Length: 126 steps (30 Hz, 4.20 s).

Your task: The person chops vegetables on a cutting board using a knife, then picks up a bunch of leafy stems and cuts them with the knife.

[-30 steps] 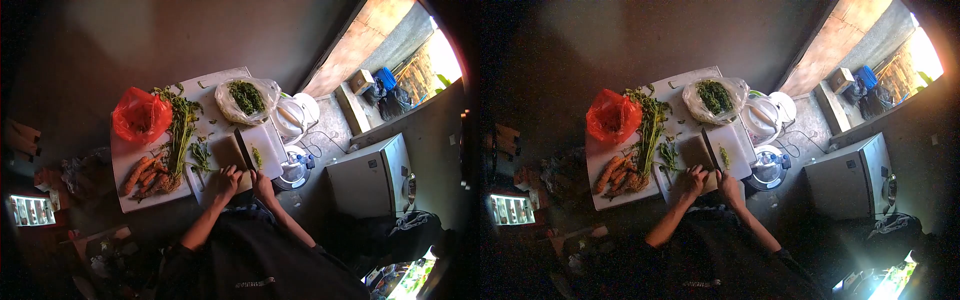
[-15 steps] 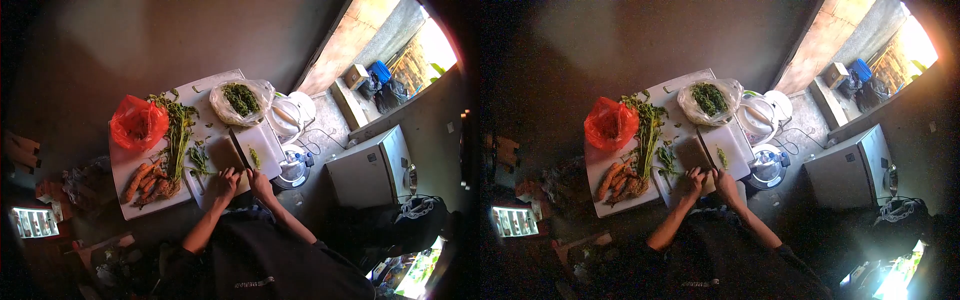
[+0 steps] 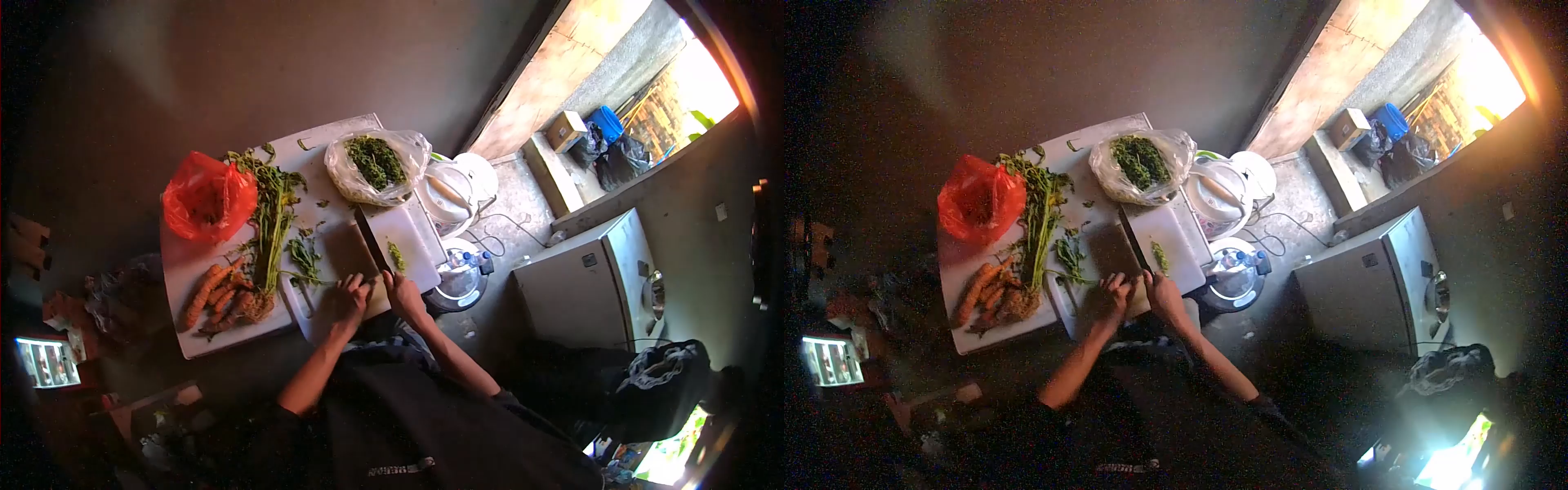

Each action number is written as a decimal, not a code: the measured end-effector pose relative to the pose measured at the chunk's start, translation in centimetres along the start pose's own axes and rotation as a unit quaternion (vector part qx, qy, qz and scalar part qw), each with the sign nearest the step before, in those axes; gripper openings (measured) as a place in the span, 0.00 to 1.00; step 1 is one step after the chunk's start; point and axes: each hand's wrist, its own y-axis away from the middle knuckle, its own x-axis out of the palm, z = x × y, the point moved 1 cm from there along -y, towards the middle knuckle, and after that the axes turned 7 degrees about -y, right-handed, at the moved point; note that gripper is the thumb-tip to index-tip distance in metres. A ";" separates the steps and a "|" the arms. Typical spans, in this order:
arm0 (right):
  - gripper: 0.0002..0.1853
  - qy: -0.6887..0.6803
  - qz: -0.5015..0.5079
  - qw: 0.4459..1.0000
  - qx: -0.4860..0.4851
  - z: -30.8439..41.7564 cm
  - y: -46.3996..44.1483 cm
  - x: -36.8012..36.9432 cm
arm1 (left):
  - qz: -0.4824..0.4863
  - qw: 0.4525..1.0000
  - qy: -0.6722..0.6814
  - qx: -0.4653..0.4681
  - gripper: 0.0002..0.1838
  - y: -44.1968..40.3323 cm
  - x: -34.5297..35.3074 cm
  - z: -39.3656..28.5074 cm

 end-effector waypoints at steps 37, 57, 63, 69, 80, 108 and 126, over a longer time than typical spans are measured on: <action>0.26 0.030 0.005 0.998 0.063 -0.2 1.4 0.1 | 0.033 0.999 0.024 0.004 0.07 -0.9 -1.7 -0.3; 0.26 0.029 0.009 0.999 0.037 1.0 0.0 -0.7 | 0.058 0.997 0.033 -0.030 0.08 -1.0 -1.2 -0.4; 0.25 0.039 0.031 0.997 0.051 -0.5 1.9 -0.4 | 0.005 0.998 0.034 -0.043 0.07 -0.5 -1.3 -0.4; 0.25 -0.008 0.001 1.000 0.011 0.4 0.7 0.0 | -0.016 1.000 0.013 -0.005 0.07 -0.2 -1.4 -0.4; 0.26 0.023 0.045 0.999 0.013 0.6 0.9 -2.1 | 0.045 0.997 0.054 -0.027 0.12 0.7 -1.7 -0.1; 0.26 0.045 0.093 0.993 0.060 0.7 2.7 -4.4 | 0.090 0.992 0.008 0.090 0.10 -0.5 -3.2 0.4; 0.25 0.046 0.041 0.998 0.004 0.7 0.9 -1.7 | 0.072 0.997 -0.002 -0.010 0.12 2.5 1.9 0.8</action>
